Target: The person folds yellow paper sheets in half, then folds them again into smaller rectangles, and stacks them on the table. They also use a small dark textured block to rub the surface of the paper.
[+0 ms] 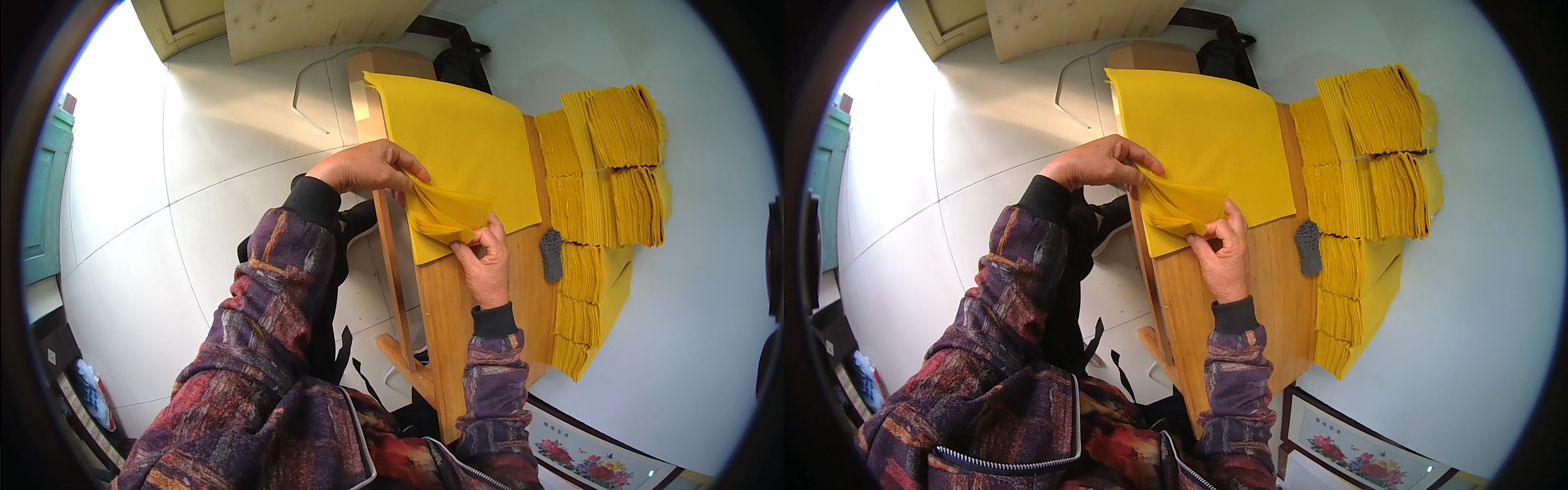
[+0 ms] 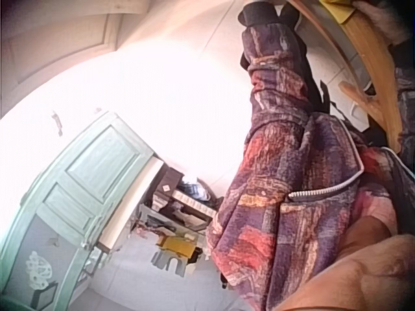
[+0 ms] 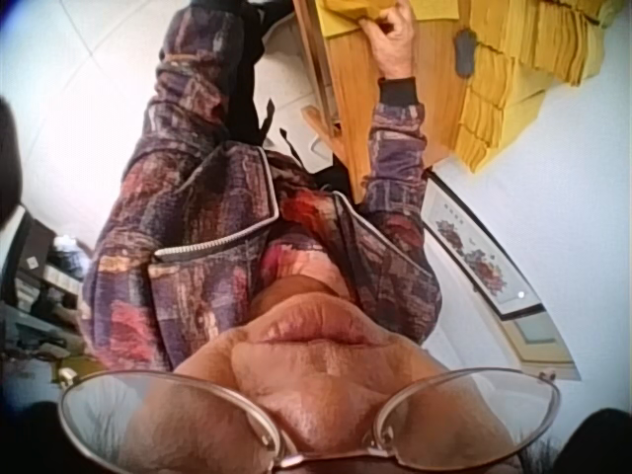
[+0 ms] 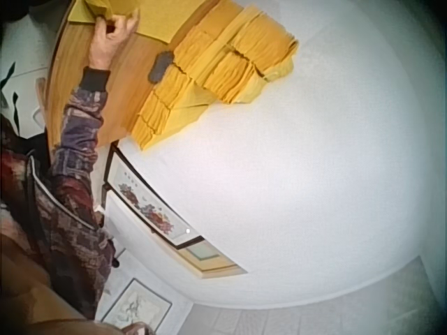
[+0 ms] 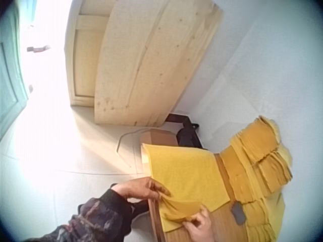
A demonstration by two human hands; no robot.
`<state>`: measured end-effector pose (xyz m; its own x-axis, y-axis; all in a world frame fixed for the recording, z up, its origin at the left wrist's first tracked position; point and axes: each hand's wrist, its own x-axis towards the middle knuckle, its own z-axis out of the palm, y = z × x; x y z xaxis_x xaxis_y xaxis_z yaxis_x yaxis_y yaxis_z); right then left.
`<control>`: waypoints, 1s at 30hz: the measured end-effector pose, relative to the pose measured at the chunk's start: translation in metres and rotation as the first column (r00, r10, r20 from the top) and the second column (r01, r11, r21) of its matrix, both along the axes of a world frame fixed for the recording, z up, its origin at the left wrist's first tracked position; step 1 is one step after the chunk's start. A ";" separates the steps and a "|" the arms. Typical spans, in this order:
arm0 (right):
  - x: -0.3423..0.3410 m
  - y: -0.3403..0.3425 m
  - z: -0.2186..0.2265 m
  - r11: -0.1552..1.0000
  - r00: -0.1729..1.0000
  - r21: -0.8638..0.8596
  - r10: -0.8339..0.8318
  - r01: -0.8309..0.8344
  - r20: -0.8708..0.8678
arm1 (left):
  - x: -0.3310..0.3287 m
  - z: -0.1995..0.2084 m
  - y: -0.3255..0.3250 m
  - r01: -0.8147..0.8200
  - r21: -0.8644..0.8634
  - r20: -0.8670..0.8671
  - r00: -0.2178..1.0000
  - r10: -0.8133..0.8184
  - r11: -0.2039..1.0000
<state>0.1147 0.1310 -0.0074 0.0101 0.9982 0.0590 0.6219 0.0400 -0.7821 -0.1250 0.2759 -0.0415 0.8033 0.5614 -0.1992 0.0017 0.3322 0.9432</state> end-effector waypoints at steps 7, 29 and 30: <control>-0.003 -0.001 0.004 0.998 0.999 -0.036 -0.042 0.043 0.018 | 0.002 0.001 -0.002 -0.028 0.062 -0.006 1.000 0.029 0.998; -0.022 -0.017 0.012 0.938 0.861 0.341 -0.119 -0.066 0.495 | 0.009 0.008 -0.007 -0.168 0.038 -0.119 0.978 0.171 0.985; -0.022 -0.016 0.012 0.942 0.859 0.324 -0.094 -0.087 0.504 | 0.010 0.007 -0.007 -0.166 0.045 -0.122 0.978 0.171 0.985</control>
<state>0.0931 0.1150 0.0047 -0.1077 0.9204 0.3758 0.9255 0.2309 -0.3002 -0.1151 0.2689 -0.0345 0.6665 0.6947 -0.2704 0.0675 0.3050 0.9500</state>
